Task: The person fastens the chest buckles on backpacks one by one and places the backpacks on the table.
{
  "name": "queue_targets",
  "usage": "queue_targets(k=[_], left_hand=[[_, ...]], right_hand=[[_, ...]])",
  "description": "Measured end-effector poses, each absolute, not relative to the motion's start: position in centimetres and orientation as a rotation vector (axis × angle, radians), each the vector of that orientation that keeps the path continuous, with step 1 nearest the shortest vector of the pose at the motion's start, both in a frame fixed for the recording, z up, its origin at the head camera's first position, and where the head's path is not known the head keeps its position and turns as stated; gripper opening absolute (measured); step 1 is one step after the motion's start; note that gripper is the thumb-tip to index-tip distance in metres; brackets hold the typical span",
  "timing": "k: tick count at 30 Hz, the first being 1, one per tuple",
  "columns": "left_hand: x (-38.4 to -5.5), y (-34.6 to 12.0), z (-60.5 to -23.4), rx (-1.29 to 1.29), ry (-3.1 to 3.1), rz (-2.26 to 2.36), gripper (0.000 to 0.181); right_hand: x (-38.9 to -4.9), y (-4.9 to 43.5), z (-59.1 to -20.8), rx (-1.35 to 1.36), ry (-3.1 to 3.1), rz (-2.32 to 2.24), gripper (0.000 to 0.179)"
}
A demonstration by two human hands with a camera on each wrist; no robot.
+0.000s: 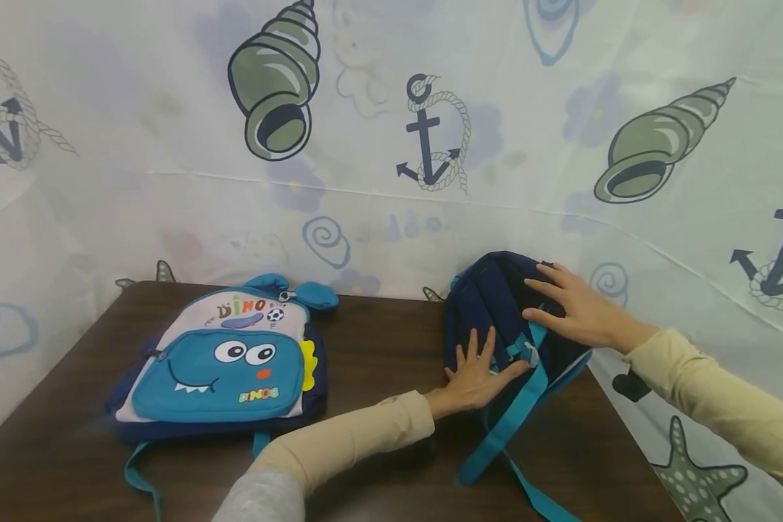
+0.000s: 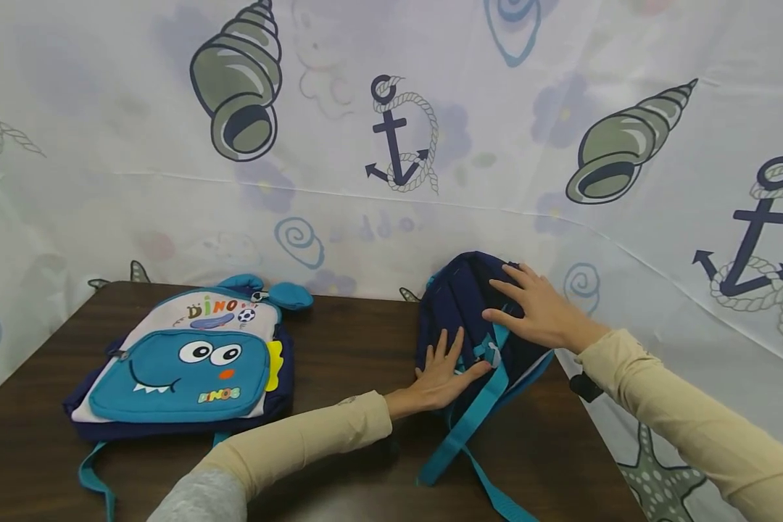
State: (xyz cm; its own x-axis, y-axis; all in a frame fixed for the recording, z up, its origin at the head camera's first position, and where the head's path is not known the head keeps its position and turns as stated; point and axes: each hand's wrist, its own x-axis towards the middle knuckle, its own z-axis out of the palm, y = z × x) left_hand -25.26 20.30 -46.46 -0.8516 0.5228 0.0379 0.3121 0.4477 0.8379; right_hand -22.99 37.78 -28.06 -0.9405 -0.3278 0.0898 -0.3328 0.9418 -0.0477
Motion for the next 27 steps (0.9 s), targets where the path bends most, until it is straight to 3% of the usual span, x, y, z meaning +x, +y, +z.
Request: queue_targets(k=[12, 27], left_hand=[[-25.9, 17.9, -46.7, 0.75, 2.539, 1.182, 0.103], [-26.7, 14.0, -46.8, 0.712, 2.634, 0.951, 0.102]], right_hand=[[-23.2, 36.8, -29.5, 0.601, -3.0, -0.088, 0.085], [-22.7, 37.2, -35.7, 0.519, -3.033, 0.044, 0.088]])
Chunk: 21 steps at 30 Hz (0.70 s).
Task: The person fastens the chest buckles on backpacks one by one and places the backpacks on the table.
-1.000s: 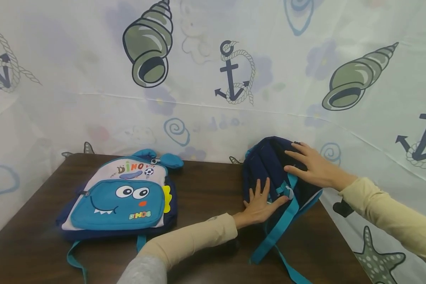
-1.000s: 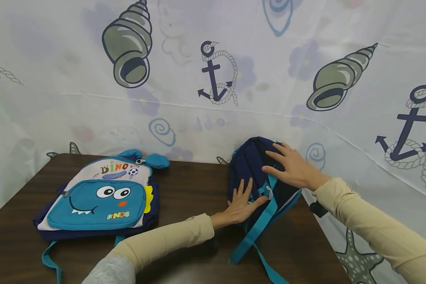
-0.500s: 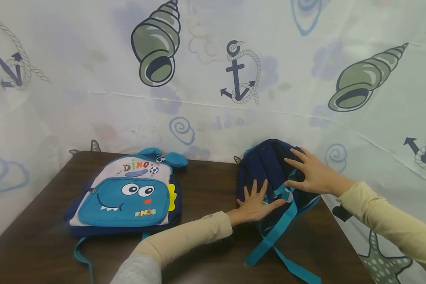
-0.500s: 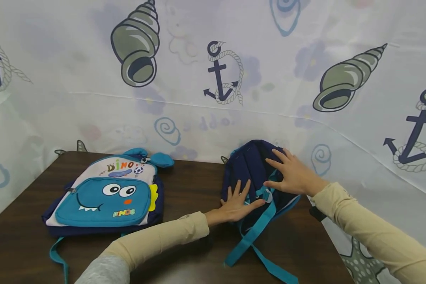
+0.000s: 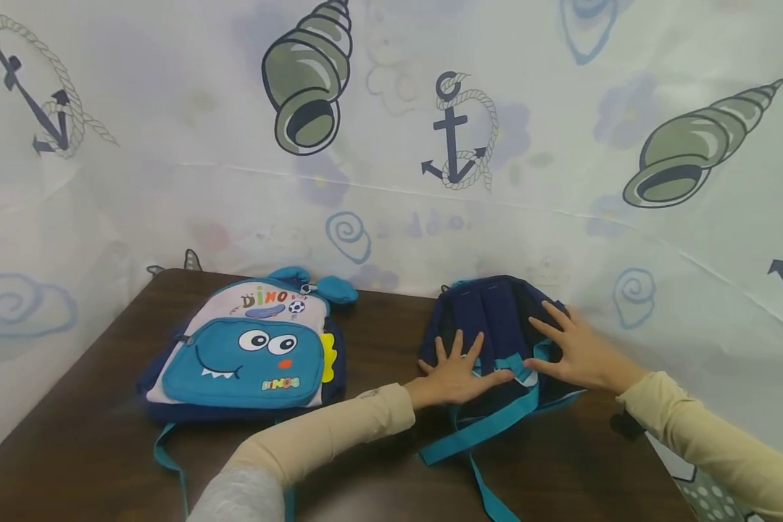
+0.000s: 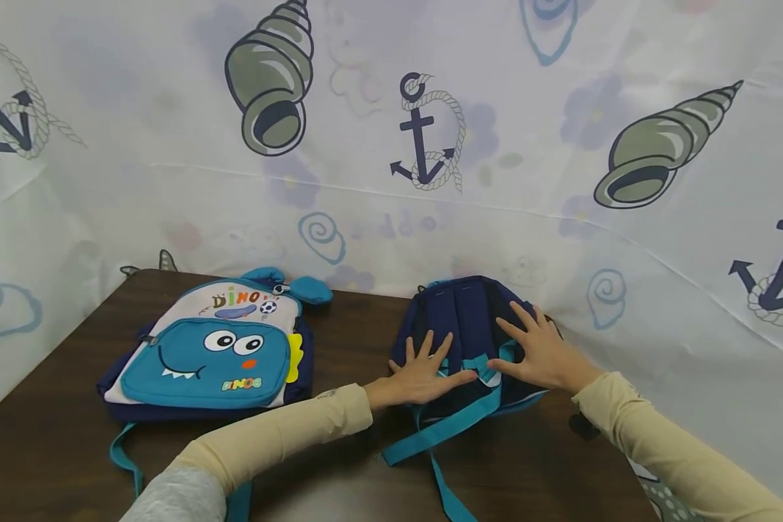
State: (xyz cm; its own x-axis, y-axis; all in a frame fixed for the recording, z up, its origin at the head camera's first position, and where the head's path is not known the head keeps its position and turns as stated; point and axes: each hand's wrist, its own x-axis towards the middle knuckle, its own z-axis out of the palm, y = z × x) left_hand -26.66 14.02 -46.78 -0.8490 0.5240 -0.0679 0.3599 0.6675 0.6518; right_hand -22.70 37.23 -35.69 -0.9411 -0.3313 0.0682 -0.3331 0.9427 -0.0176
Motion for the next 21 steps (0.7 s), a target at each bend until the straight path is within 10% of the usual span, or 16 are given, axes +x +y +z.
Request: queue_targets(k=[21], left_hand=[[-25.8, 10.4, -45.7, 0.645, 2.776, 0.58, 0.103]], right_hand=[[-22.3, 36.5, -46.0, 0.399, -3.014, 0.382, 0.082]])
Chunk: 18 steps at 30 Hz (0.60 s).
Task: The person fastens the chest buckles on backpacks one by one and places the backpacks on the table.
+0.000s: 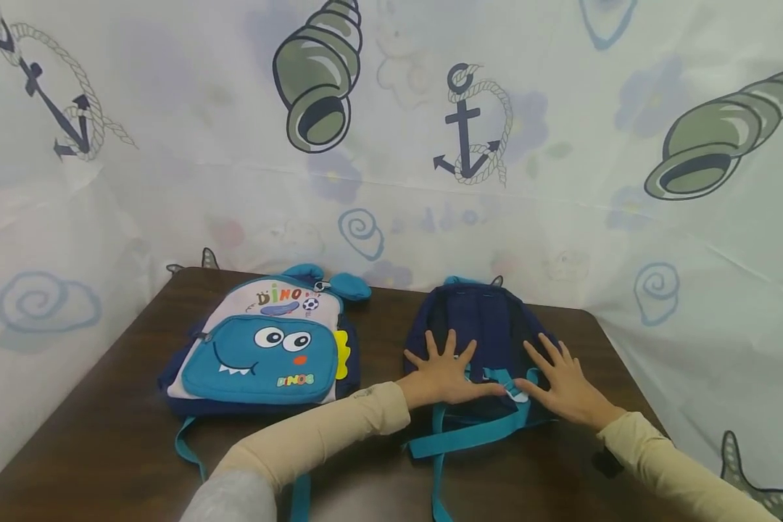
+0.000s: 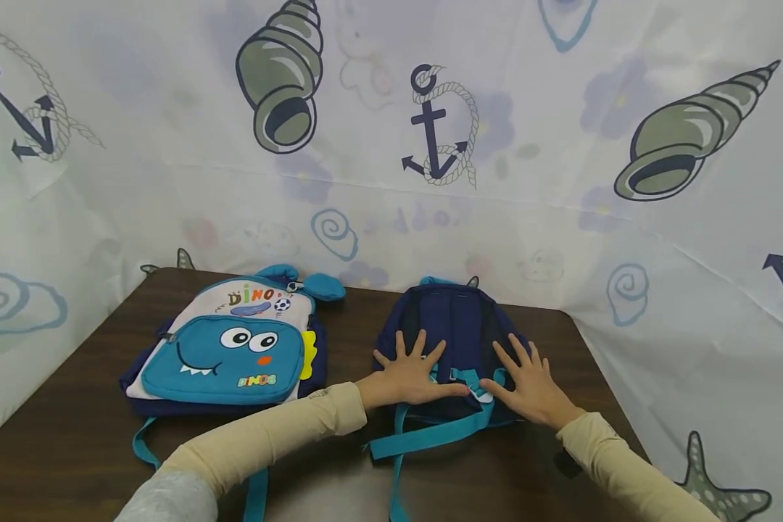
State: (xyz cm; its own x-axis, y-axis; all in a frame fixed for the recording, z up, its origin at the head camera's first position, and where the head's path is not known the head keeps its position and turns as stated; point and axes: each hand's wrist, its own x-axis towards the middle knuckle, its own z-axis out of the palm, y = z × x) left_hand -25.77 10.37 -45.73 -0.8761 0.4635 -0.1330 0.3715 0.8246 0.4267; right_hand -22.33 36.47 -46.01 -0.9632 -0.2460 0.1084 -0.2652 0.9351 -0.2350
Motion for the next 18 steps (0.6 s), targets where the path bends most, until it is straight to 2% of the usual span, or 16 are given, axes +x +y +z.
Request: queue_targets(k=[7, 13, 18], left_hand=[[-24.7, 10.5, -45.1, 0.628, 2.786, 0.464, 0.107], [-24.6, 10.6, -44.8, 0.628, 2.852, 0.301, 0.111], [-25.0, 10.7, -45.1, 0.729, 2.904, 0.161, 0.108]], right_hand=[[-21.9, 36.2, -47.7, 0.407, -2.953, 0.275, 0.075], [-22.4, 35.5, -48.1, 0.553, -2.899, 0.172, 0.069], [-22.8, 34.4, -48.0, 0.661, -2.915, 0.266, 0.066]])
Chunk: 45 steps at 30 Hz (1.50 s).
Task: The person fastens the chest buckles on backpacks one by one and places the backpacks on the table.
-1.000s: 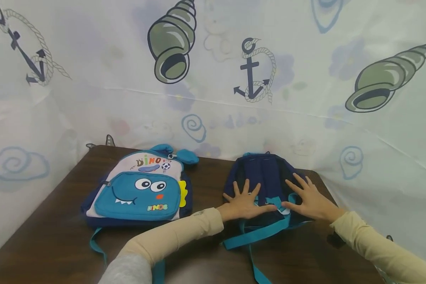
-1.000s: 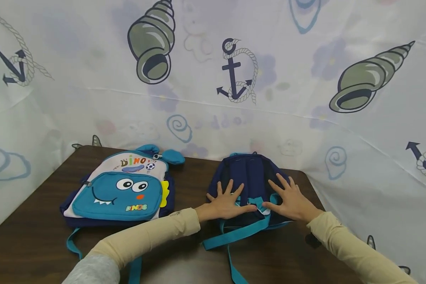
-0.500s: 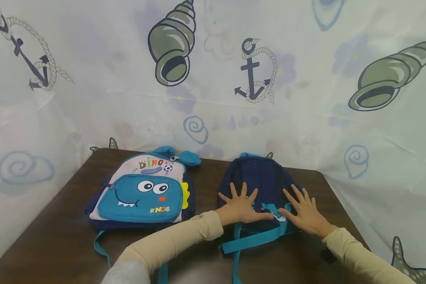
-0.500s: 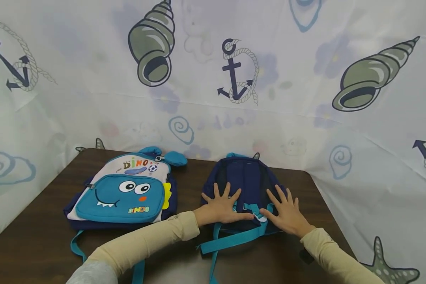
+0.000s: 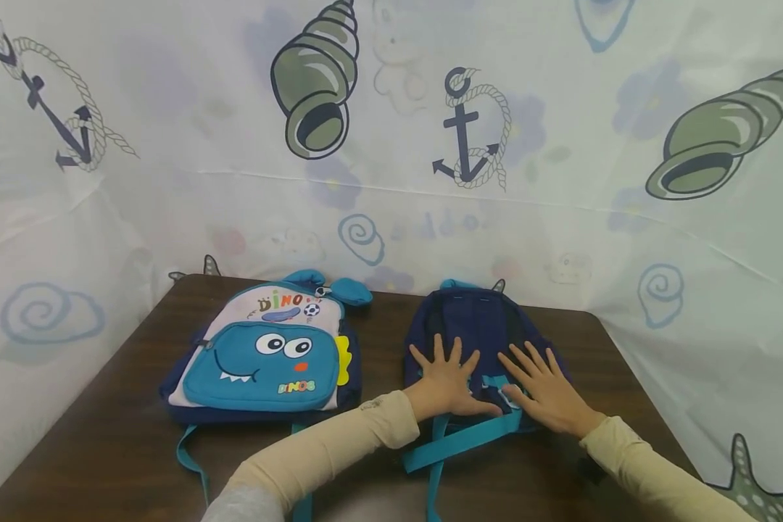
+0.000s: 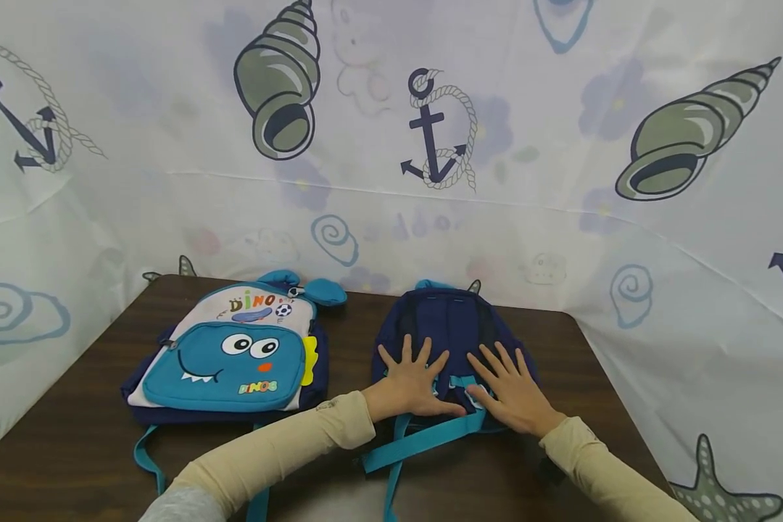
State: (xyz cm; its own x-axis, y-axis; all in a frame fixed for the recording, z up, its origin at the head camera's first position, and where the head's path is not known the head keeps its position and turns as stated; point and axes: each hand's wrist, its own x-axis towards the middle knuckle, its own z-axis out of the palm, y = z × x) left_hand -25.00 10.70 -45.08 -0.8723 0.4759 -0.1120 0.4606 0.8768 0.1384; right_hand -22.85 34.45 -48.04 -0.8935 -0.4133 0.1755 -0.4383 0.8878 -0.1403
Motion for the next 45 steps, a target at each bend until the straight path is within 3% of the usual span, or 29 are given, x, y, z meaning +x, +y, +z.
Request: queue_targets(k=[9, 19, 30, 33, 38, 45], left_hand=[[-25.0, 10.5, -46.1, 0.794, 2.899, 0.163, 0.104], [-26.1, 10.9, -45.0, 0.814, 2.895, 0.158, 0.105], [-26.8, 9.2, -44.2, 0.854, 2.841, 0.264, 0.084], [-27.3, 8.0, -44.2, 0.908, 2.903, 0.295, 0.073], [-28.4, 6.3, -44.1, 1.092, 2.968, 0.566, 0.039], [-29.5, 4.2, -43.9, 1.173, 2.695, 0.918, 0.034]], right_hand=[[-22.7, 33.6, -49.1, 0.691, -2.922, 0.355, 0.065], [-23.7, 33.9, -47.4, 0.689, -2.96, 0.314, 0.065], [-23.2, 31.2, -45.2, 0.804, -3.023, 0.51, 0.069], [-23.1, 30.3, -45.2, 0.807, -2.953, 0.514, 0.06], [-23.2, 29.5, -45.5, 0.763, -2.859, 0.501, 0.036], [-23.6, 29.2, -45.6, 0.778, -2.849, 0.503, 0.026]])
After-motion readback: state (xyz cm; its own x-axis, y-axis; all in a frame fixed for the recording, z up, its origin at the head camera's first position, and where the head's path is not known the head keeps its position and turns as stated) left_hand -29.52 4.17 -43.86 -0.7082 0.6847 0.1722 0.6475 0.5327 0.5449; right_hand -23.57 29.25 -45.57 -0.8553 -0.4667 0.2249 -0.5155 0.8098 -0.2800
